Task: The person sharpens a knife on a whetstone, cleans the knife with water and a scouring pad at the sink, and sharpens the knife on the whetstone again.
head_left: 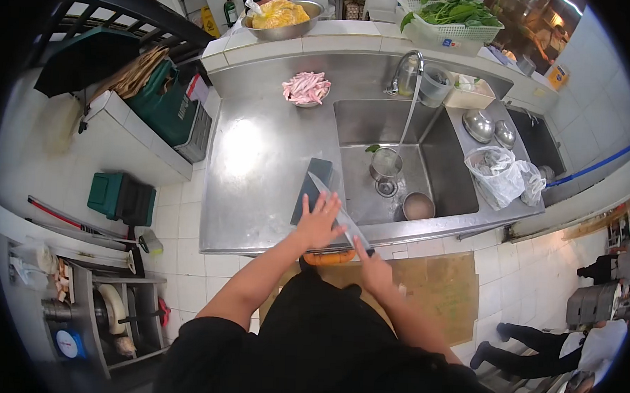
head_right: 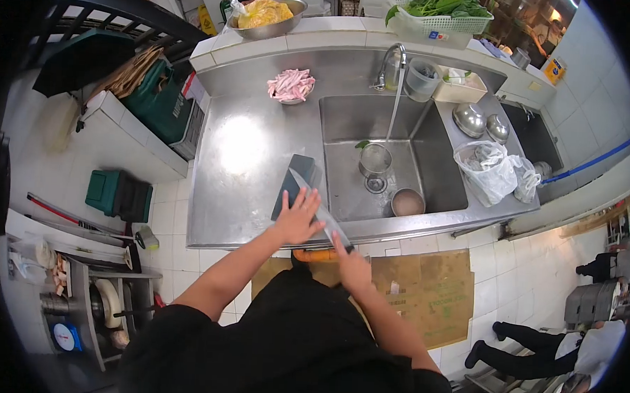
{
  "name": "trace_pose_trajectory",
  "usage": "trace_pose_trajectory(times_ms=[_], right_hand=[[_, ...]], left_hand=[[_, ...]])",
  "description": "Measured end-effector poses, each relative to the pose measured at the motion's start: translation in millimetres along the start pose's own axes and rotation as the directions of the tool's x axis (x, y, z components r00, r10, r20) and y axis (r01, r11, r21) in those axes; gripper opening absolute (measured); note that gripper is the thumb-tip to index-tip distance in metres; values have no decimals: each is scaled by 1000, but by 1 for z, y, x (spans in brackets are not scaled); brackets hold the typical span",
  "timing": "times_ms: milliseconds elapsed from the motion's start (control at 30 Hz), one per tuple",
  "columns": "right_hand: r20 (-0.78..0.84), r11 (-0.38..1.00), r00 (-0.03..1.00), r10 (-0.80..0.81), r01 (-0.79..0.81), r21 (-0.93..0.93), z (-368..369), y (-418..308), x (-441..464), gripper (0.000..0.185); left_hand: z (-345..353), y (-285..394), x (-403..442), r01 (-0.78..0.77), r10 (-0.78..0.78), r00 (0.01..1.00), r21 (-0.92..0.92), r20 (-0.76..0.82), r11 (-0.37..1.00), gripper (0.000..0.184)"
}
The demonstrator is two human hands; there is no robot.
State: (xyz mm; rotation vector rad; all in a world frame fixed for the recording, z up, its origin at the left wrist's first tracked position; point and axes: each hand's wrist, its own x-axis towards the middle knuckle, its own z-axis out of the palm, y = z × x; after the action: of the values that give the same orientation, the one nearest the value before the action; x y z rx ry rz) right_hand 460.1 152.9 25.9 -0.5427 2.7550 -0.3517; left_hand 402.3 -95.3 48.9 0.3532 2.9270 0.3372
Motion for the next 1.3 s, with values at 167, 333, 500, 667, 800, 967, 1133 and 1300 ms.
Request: trace_pose_trajectory(times_ms=[167, 333, 500, 667, 800, 967, 1133, 1300], right_hand=[[278, 993, 961, -15, 45, -105, -14, 16, -74, 93], [-36, 989, 990, -138, 140, 56, -30, -9, 63, 91], [97, 991, 988, -118, 112, 66, -43, -11, 42, 95], [49, 965, 967, -250, 253, -65, -8, 40, -33, 104], [1, 988, 988, -155, 155, -4, -54, 28, 76, 92], [-68, 974, 987, 147, -132, 183, -87, 57, 66, 84], [-48, 924, 963, 267, -241, 298, -88, 128, 9, 88], [-59, 848, 914, 401, -346, 401, -93, 172, -24, 88]], left_hand=[[23, 51, -56, -68, 67, 995, 15, 70, 998, 111], [-15, -18, 54, 134, -134, 991, 7, 17, 991, 114], [-10, -7, 32, 96, -96, 995, 0, 9, 995, 117], [25, 53, -37, 115, -115, 993, 6, 39, 993, 122], [-22, 10, 70, 276, -275, 960, -9, 55, 961, 110], [-95, 53, 137, 43, -80, 907, -97, -413, 994, 88], [-76, 79, 232, -112, -244, 890, -704, -384, 701, 54], [-96, 85, 387, -16, -336, 941, -983, 47, -183, 16]])
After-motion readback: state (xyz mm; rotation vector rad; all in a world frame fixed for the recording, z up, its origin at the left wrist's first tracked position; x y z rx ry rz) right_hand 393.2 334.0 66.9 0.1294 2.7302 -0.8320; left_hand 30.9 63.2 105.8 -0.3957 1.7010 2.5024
